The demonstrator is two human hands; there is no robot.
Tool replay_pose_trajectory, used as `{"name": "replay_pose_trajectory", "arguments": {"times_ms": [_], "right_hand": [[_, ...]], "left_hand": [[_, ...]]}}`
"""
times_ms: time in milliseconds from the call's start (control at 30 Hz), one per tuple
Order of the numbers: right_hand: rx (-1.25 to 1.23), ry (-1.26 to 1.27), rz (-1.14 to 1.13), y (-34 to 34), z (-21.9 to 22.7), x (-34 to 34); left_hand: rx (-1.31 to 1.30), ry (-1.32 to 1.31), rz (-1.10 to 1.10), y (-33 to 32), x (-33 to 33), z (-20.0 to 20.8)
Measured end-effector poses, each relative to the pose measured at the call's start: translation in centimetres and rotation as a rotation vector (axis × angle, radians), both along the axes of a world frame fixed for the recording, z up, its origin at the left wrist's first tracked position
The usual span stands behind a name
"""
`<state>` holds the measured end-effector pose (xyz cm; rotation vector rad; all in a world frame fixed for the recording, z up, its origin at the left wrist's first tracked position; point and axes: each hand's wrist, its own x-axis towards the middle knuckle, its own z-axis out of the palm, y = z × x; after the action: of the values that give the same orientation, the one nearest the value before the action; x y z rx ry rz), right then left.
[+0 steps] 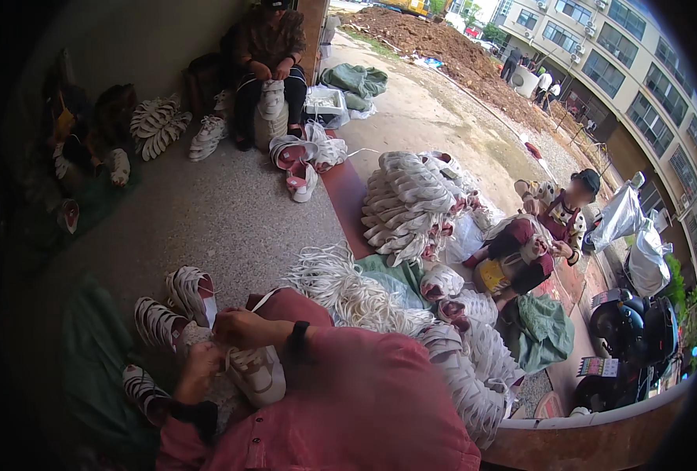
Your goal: The person threads a white shoelace through the eyelets of a white sneaker held in their lap. They pull the laces tight and arrange them across the shoe opening. The person repeats this threading and tightening process for the duration of the clip.
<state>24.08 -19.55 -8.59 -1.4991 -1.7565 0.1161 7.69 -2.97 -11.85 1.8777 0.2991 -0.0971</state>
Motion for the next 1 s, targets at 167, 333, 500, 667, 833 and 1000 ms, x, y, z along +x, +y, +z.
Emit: {"name": "replay_pose_trajectory", "arguments": {"times_ms": [167,333,500,667,833,1000], "right_hand": [[0.062,0.088,0.061,0.9,-2.4,0.7],[-0.062,0.230,0.112,1.1,-2.9,1.2],[-0.037,0.336,0.176,0.4,-1.1,1.2],[-0.089,0.338,0.141,0.5,-3.1,1.5],[-0.153,0.358,0.124,0.1,-2.3,1.4],[-0.147,0.365,0.104,0.3,-1.9,0.8]], "left_hand": [[0.078,-0.093,-0.151,0.3,-0.8,1.9],[0.011,-0.023,0.194,-3.7,0.0,5.4],[0.769,-0.439,0.146,-5.7,-1.3,4.8],[0.126,-0.094,0.174,-5.0,0.0,5.6],[0.312,-0.082,-0.028,-2.3,0.7,8.9],[0.326,-0.342,-0.212,-0.2,1.4,8.0]]}}
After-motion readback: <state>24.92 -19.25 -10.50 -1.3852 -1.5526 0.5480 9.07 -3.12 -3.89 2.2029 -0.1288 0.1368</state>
